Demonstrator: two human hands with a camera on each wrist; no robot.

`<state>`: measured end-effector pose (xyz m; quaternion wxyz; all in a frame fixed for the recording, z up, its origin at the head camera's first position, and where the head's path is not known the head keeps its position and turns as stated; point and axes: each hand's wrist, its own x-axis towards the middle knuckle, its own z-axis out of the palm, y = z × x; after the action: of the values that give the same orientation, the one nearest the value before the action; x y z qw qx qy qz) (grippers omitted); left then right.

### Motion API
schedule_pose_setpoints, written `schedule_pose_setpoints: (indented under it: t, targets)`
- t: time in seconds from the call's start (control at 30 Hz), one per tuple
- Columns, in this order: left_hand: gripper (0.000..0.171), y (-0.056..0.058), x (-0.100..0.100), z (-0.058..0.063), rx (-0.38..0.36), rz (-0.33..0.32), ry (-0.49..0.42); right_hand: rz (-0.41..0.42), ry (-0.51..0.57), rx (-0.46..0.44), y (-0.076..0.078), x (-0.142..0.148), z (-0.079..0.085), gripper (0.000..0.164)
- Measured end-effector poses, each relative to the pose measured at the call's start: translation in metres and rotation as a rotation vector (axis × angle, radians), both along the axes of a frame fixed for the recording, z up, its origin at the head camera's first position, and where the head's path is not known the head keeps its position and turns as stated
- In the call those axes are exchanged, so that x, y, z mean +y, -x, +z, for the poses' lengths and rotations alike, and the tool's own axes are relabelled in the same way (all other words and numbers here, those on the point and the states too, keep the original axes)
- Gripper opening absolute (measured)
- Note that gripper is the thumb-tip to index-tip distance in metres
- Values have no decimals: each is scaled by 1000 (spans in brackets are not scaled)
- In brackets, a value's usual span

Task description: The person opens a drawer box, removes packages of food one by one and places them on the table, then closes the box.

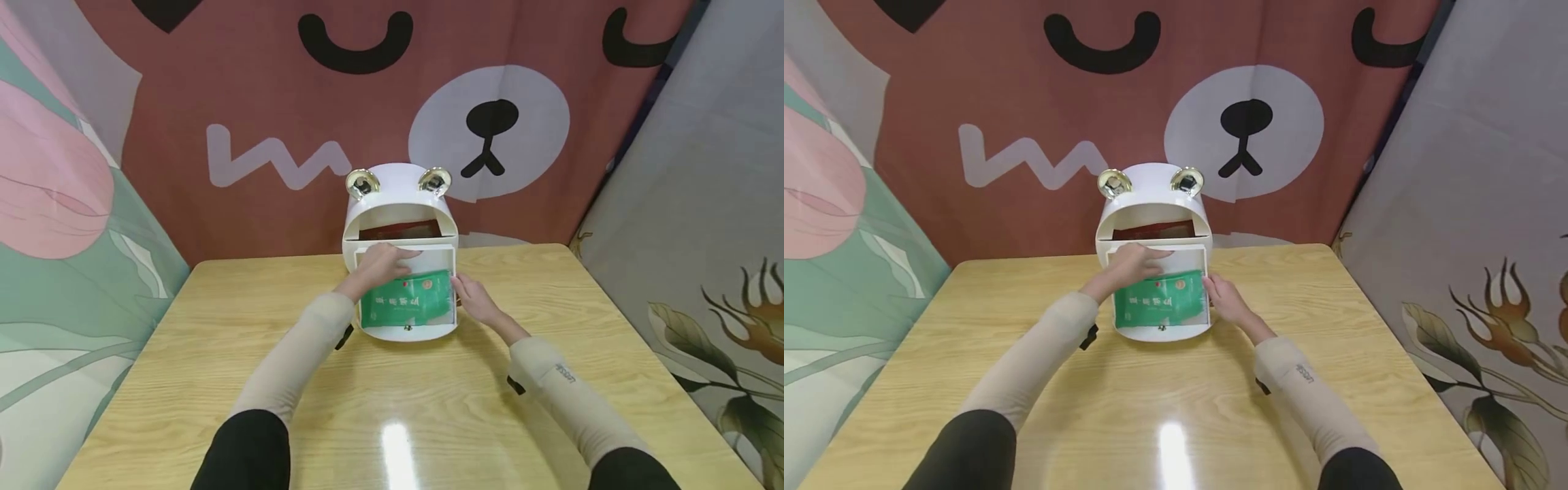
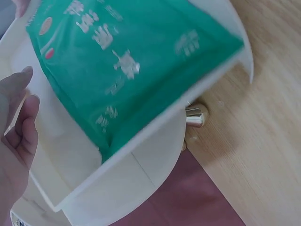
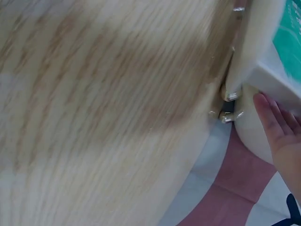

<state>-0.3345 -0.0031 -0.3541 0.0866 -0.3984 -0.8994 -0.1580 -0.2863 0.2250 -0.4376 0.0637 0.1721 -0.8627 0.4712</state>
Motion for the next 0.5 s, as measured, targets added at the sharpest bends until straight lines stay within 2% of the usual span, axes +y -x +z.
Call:
schedule_pose_setpoints:
  t: [0.13,0.3,0.5]
  targets:
    - [43,-1,-2,1,12,24,-1,-78,-34,103,-1,-6,3,34]
    - [44,-4,-3,4,-6,14,-4,-143,-90,207,-6,-13,8,35]
    - [44,-7,-2,15,-5,20,6,-190,-81,203,-11,-19,20,37]
